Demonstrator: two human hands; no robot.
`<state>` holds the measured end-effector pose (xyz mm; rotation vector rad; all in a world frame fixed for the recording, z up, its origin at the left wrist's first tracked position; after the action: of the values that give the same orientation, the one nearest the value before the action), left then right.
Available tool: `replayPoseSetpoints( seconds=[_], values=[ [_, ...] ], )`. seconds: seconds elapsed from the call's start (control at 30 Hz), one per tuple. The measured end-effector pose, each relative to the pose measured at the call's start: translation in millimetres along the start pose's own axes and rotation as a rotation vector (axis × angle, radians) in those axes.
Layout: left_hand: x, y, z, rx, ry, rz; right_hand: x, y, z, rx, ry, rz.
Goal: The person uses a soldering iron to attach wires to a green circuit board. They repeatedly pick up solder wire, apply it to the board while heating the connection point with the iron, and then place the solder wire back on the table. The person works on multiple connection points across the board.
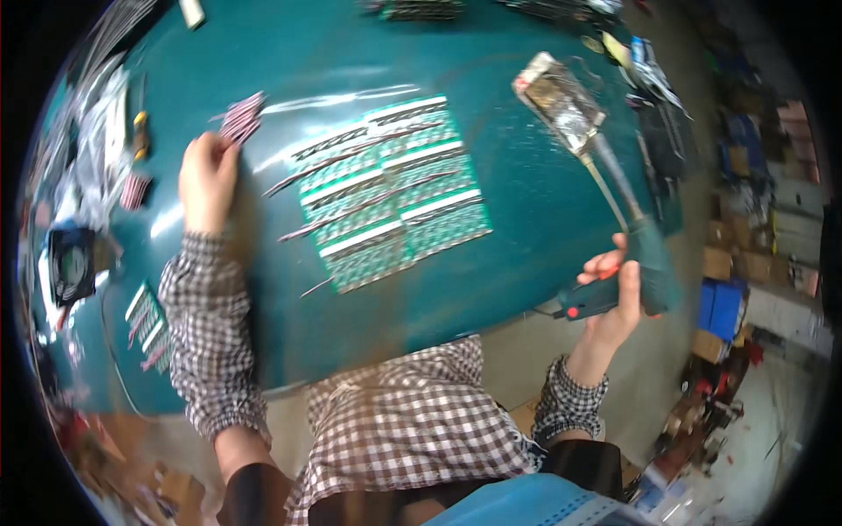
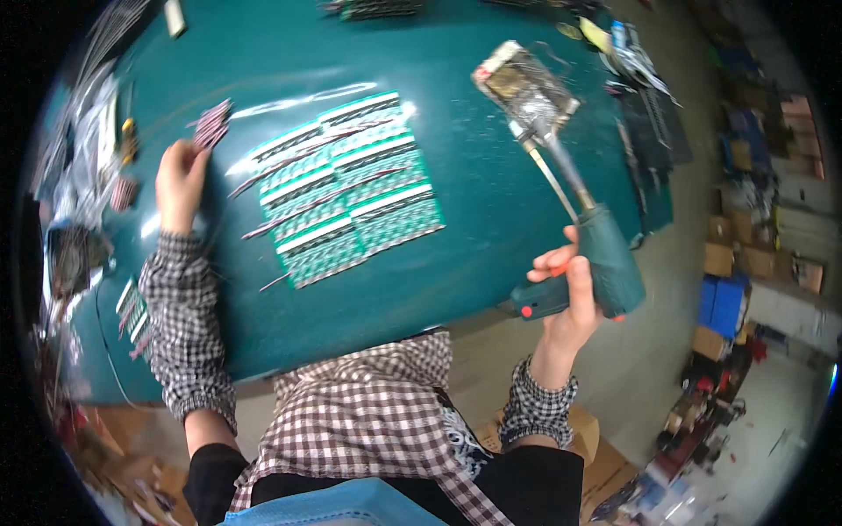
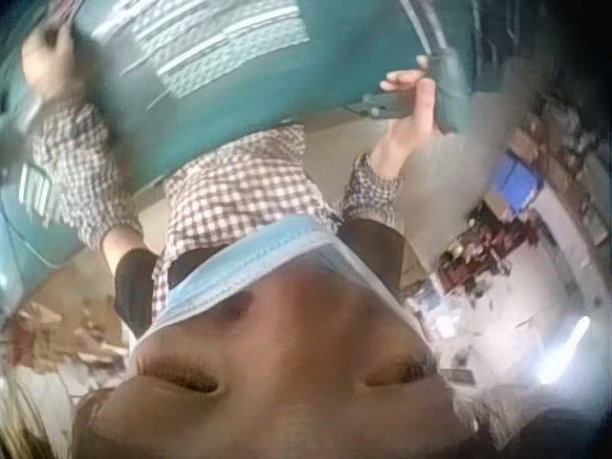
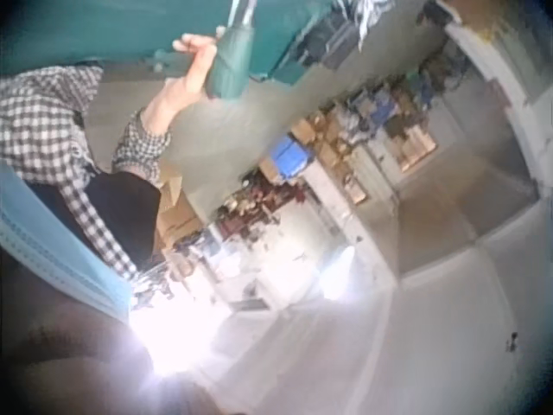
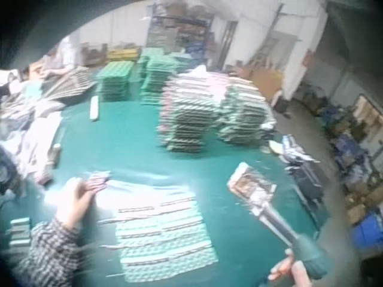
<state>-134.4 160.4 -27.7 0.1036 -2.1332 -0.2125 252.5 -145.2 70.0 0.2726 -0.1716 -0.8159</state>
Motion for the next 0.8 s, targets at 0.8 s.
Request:
replayPoseSetpoints(
  seconds=[0.8],
  values=[
    [41.5, -39.3, -35.9, 0.04, -0.031, -0.149, -20.4, -20.1, -20.7, -0.38, 0.538, 0.03]
  ],
)
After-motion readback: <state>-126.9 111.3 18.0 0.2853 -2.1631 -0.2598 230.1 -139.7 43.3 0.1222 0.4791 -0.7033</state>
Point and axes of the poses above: each hand's wrist, its own y-axis towards the middle knuckle, its own x-axis out of the back of the hand, z = x × y, the point moved 3 cm from there along y, towards the middle knuckle, and after that the axes turned 14 degrees about x, right-handed, at the moved point
